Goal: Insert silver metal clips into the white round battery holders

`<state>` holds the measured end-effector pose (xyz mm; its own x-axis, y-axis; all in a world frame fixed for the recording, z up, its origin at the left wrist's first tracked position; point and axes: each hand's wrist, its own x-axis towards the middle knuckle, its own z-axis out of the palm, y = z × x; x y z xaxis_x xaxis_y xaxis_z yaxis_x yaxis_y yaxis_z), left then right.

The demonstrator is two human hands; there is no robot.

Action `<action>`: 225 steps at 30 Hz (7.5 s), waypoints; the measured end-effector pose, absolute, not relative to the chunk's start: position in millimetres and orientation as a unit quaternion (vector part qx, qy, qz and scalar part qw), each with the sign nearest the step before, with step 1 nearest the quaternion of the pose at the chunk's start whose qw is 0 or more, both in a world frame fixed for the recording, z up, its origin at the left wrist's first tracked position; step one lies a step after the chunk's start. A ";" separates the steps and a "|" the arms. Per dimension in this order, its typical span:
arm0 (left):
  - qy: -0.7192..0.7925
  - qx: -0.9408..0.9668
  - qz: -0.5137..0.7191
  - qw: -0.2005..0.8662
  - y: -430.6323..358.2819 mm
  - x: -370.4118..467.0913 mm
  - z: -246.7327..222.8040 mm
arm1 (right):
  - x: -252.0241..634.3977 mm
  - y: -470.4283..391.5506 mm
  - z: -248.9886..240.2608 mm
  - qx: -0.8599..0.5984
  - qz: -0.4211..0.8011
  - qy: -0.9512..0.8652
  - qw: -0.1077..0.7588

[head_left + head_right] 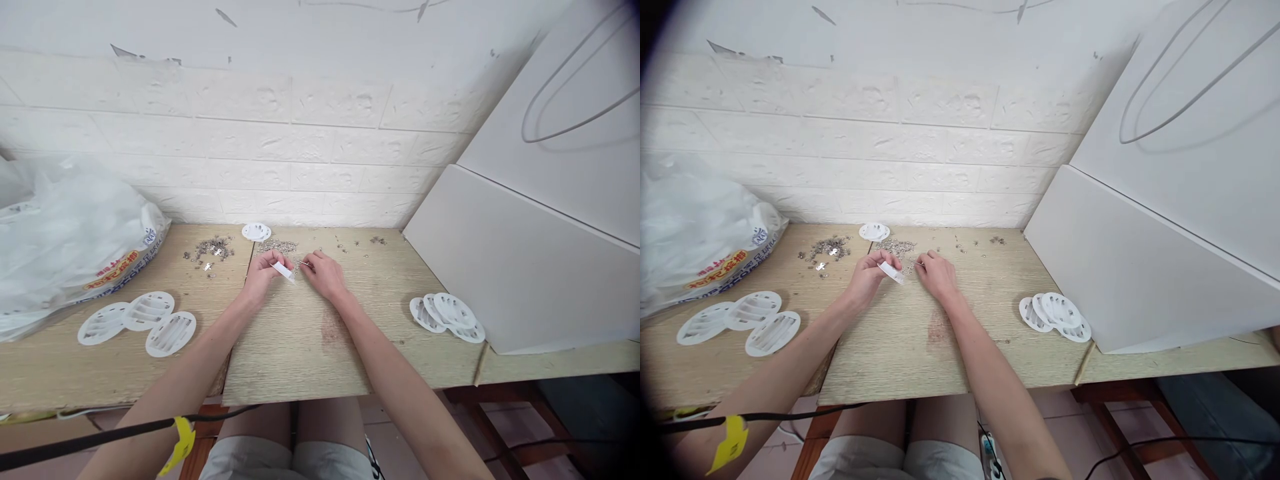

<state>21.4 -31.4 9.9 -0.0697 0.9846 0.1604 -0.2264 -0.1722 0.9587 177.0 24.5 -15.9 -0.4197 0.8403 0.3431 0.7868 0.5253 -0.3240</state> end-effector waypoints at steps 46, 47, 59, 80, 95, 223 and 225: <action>0.505 0.487 0.530 0.477 -22.2 27.1 -7.5 | 160.4 14.5 -12.9 -0.419 0.321 -0.678 0.512; 0.500 0.487 0.528 0.484 -22.3 28.0 -6.4 | 160.7 15.1 -13.1 -0.420 0.314 -0.681 0.511; 0.498 0.474 0.534 0.491 -20.4 29.8 -1.4 | 164.3 22.7 -18.6 -0.428 0.247 -0.714 0.496; 0.451 0.561 0.490 0.492 -23.0 25.4 0.8 | 167.1 20.2 -9.8 -0.457 0.333 -0.656 0.501; 0.464 0.533 0.497 0.505 -21.3 27.5 0.7 | 167.6 17.3 -7.2 -0.455 0.335 -0.667 0.486; 0.514 0.712 0.435 0.198 -29.6 32.1 -4.8 | 166.5 6.9 -3.9 -0.469 0.346 -0.710 0.396; 0.516 0.700 0.443 0.217 -28.9 30.7 -3.7 | 167.6 7.3 -3.1 -0.458 0.349 -0.717 0.392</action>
